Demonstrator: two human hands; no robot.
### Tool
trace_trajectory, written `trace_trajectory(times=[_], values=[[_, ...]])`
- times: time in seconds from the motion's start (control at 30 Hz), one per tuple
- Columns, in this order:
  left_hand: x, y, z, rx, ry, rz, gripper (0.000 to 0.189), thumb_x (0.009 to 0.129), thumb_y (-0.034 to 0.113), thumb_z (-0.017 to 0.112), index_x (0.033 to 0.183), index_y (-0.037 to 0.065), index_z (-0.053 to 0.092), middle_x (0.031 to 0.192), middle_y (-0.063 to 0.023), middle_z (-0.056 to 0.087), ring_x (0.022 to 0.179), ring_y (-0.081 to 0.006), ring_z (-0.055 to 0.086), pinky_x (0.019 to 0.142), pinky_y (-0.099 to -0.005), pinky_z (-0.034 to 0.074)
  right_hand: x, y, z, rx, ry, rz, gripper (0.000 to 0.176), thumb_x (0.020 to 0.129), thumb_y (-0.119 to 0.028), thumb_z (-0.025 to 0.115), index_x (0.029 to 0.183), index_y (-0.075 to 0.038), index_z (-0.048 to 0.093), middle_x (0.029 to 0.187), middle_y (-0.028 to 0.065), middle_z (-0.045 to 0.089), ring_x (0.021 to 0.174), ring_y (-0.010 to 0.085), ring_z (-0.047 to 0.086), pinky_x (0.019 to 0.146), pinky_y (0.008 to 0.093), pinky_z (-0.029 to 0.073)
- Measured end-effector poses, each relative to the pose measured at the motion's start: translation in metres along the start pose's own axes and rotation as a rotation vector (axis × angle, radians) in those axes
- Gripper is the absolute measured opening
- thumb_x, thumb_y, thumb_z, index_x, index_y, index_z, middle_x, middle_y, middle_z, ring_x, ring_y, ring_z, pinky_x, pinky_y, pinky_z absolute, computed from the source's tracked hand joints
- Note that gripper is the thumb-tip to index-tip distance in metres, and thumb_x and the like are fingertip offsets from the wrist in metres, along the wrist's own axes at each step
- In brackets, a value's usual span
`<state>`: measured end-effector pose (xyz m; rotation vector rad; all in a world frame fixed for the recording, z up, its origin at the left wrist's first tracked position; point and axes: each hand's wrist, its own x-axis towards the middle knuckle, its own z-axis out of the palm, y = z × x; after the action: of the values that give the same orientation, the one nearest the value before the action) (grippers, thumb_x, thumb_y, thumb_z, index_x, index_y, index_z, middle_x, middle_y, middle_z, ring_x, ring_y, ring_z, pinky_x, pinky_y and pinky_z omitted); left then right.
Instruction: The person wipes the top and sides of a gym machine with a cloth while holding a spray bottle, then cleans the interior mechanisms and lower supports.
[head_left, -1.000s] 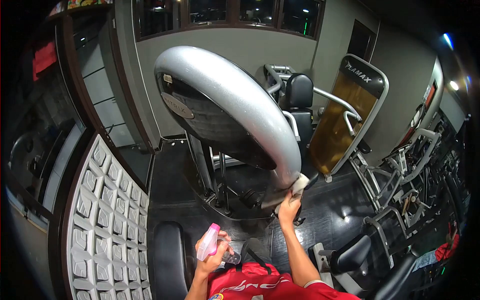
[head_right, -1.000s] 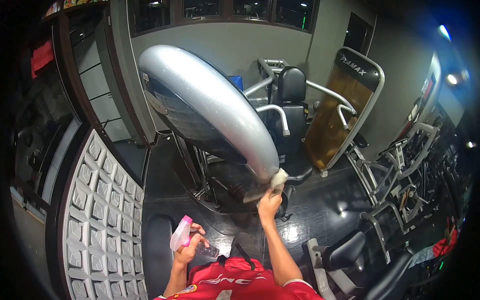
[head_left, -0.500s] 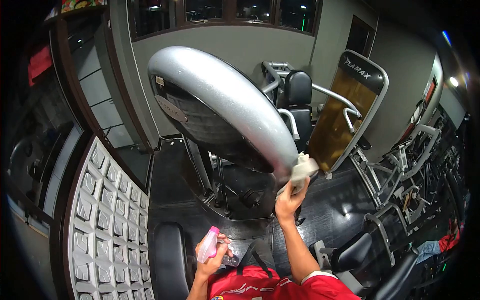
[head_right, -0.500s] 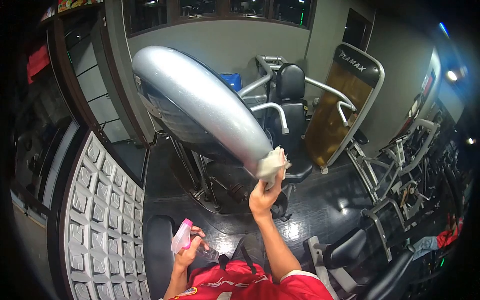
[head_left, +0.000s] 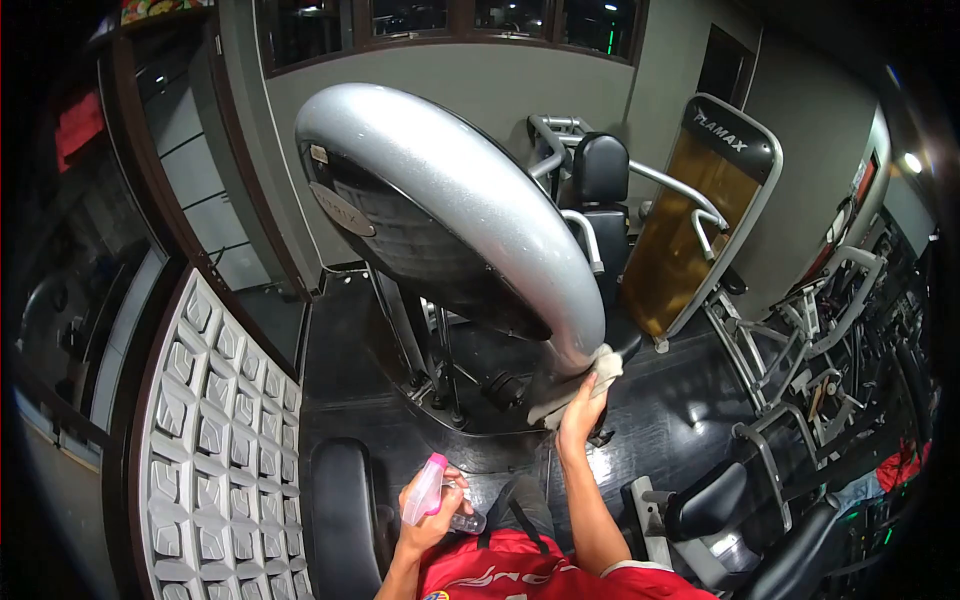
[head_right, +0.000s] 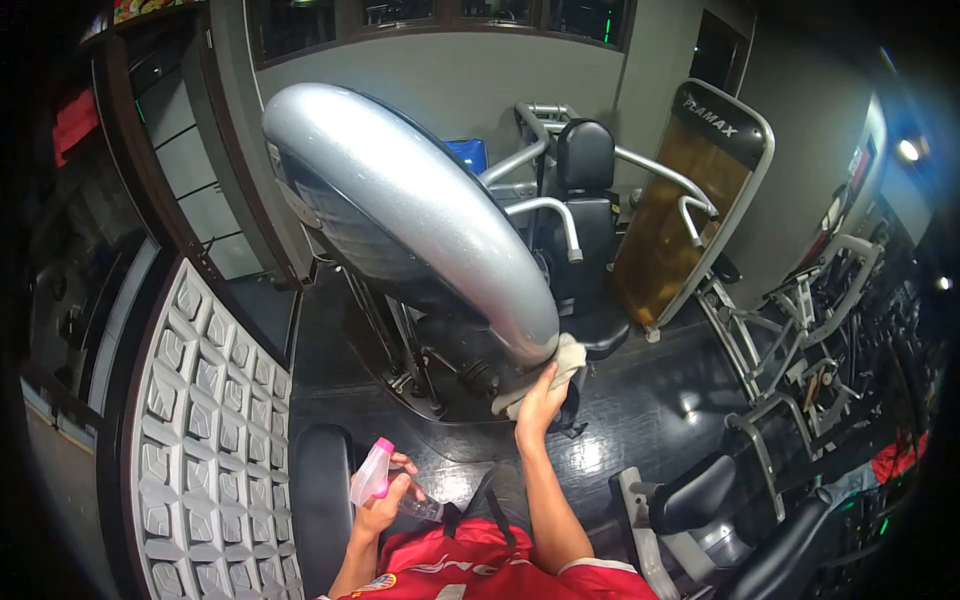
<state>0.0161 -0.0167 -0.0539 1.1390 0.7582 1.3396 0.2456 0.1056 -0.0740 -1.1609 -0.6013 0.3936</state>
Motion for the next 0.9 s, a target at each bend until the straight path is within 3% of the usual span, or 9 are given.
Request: trace_trajectory(times=[0.13,0.2,0.27,0.3,0.43,0.6,0.8,0.87,0.9], values=[[-0.003,0.004,0.001,-0.063,0.039,0.002,0.023,0.085,-0.003,0.058,0.106,-0.008,0.051,0.088,-0.0139,0.061,0.064,-0.019,0.064,0.059,-0.029,0.054,0.001,-0.066,0.022,-0.048,-0.125,-0.296,0.036,0.094,-0.012,0.048,0.125,0.007,0.044,0.126,0.02,0.05,0.117,0.0276,0.048,0.099,0.0344,0.034],[-0.003,0.006,0.0,-0.052,0.047,0.001,0.023,0.084,-0.003,0.058,0.106,-0.008,0.051,0.088,-0.0139,0.061,0.064,-0.019,0.064,0.059,-0.0288,0.054,0.009,-0.094,0.032,-0.183,-0.3,-0.608,0.037,0.088,-0.003,0.049,0.123,0.007,0.046,0.124,0.0172,0.051,0.118,0.0251,0.047,0.099,0.0316,0.033],[-0.005,0.006,-0.001,-0.041,0.054,0.002,0.024,0.084,-0.003,0.058,0.106,-0.008,0.051,0.088,-0.0138,0.061,0.064,-0.0189,0.065,0.059,-0.0286,0.054,0.016,-0.15,0.058,-0.391,-0.373,-1.03,0.06,0.063,0.006,0.051,0.122,-0.003,0.053,0.132,0.0246,0.044,0.127,0.0404,0.038,0.107,0.0488,0.024],[-0.005,0.006,-0.001,-0.024,0.057,0.0,0.024,0.084,-0.003,0.058,0.106,-0.008,0.051,0.088,-0.0138,0.061,0.064,-0.0188,0.065,0.059,-0.0285,0.054,0.016,-0.173,0.066,-0.446,-0.475,-1.052,0.066,0.057,0.005,0.05,0.121,-0.011,0.056,0.136,0.0212,0.043,0.128,0.0381,0.037,0.107,0.049,0.025],[-0.008,0.005,0.002,-0.049,0.064,-0.011,0.024,0.084,-0.003,0.059,0.106,-0.007,0.052,0.087,-0.0137,0.062,0.064,-0.0187,0.065,0.059,-0.0282,0.053,0.012,-0.222,0.116,-0.662,-0.565,-1.331,0.062,0.062,0.0,0.057,0.122,-0.016,0.057,0.132,0.0153,0.048,0.124,0.0329,0.042,0.105,0.0481,0.03],[-0.012,0.005,0.008,-0.043,0.062,0.006,0.024,0.084,-0.003,0.059,0.107,-0.007,0.052,0.087,-0.0139,0.062,0.064,-0.0187,0.065,0.059,-0.0281,0.053,0.014,-0.237,0.148,-0.58,-0.582,-1.346,0.061,0.057,0.005,0.056,0.115,-0.014,0.06,0.132,0.0154,0.047,0.126,0.0339,0.041,0.106,0.0463,0.029],[-0.018,0.004,-0.001,-0.009,0.057,0.039,0.025,0.086,-0.003,0.055,0.109,-0.006,0.05,0.09,-0.0153,0.06,0.065,-0.0209,0.064,0.059,-0.0309,0.054,-0.003,-0.176,0.078,-0.639,-0.407,-1.131,0.061,0.058,0.005,0.053,0.115,-0.014,0.061,0.137,0.0158,0.044,0.129,0.0364,0.037,0.108,0.0504,0.025],[-0.019,0.003,-0.005,0.035,0.033,0.046,0.026,0.087,-0.002,0.053,0.112,-0.004,0.047,0.092,-0.0162,0.058,0.066,-0.0231,0.064,0.058,-0.0332,0.054,0.0,-0.135,0.049,-0.493,-0.353,-1.048,0.06,0.059,0.007,0.053,0.116,-0.011,0.059,0.137,0.0209,0.042,0.129,0.0433,0.034,0.108,0.0521,0.024],[-0.019,0.002,-0.006,0.008,0.059,0.038,0.026,0.087,-0.002,0.052,0.112,-0.004,0.047,0.093,-0.0161,0.057,0.065,-0.0229,0.064,0.058,-0.0331,0.054,-0.001,-0.113,0.034,-0.455,-0.372,-1.013,0.058,0.061,0.009,0.048,0.117,-0.005,0.057,0.138,0.0292,0.035,0.132,0.0453,0.028,0.11,0.0504,0.019]])
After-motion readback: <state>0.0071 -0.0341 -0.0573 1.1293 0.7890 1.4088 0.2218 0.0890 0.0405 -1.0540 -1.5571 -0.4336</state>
